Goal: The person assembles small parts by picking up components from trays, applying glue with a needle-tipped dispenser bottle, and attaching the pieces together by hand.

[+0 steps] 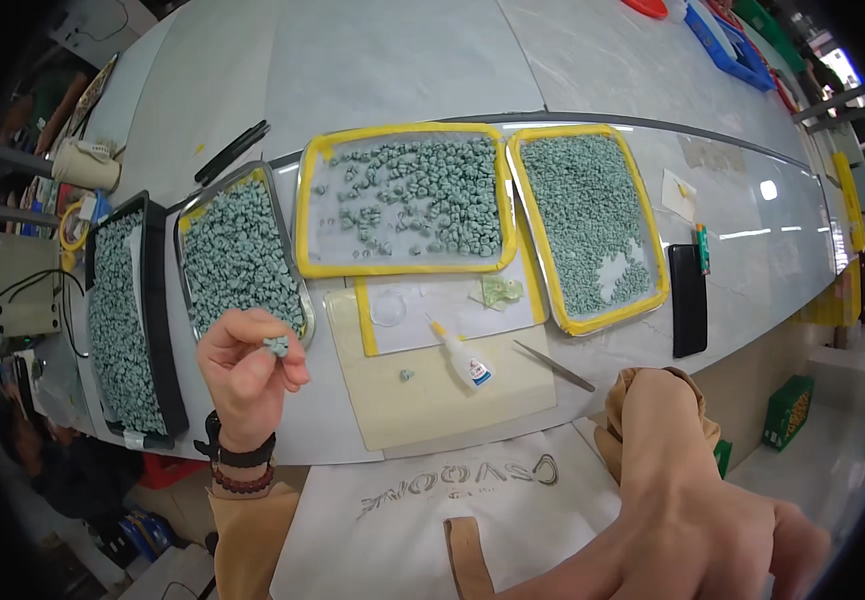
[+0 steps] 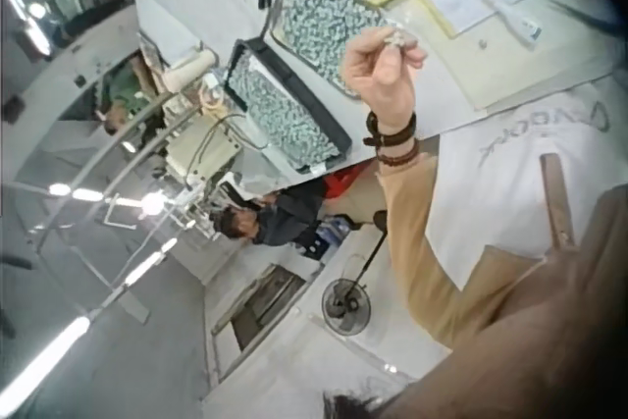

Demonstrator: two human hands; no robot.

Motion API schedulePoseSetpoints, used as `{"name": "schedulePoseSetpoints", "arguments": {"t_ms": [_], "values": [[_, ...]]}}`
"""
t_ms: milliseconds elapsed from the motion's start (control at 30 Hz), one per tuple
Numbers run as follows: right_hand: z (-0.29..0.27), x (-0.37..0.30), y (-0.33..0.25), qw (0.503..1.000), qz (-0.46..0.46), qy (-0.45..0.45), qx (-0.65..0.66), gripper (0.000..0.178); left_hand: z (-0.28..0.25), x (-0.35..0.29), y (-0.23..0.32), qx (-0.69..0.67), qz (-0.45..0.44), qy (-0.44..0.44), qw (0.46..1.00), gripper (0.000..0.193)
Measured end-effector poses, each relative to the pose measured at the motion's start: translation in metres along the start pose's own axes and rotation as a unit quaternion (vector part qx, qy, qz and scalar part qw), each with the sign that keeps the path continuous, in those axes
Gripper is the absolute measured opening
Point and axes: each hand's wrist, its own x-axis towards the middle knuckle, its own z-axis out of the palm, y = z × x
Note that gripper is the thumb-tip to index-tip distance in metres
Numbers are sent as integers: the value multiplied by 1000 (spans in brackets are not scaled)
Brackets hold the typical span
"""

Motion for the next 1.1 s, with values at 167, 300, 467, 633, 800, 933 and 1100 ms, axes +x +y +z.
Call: {"name": "schedulePoseSetpoints", "arguments": {"t_ms": [167, 300, 467, 633, 800, 933, 1100], "values": [[10, -40, -18, 999, -31, 15, -33, 44, -21, -8, 1, -11, 83, 0, 996, 13], [34, -75, -26, 997, -39, 12, -62, 44, -40, -33, -9, -22, 92, 4, 996, 12], [56, -75, -28, 996, -54, 5, -77, 45, -26, -58, -11, 0, 79, 15, 997, 13], [49, -98, -40, 995, -60, 1, -82, 46, -30, -75, -14, 55, 73, 37, 995, 15], [35, -93, -33, 993, -62, 10, -98, 47, -34, -64, -31, 63, 21, 49, 997, 16], [27, -101, -31, 991, -57, 30, -119, 48, -28, -43, -40, 87, -7, 11, 996, 15], [29, -103, -18, 988, -38, 57, -139, 48, -11, 0, -51, 179, -10, -35, 983, 13]]}}
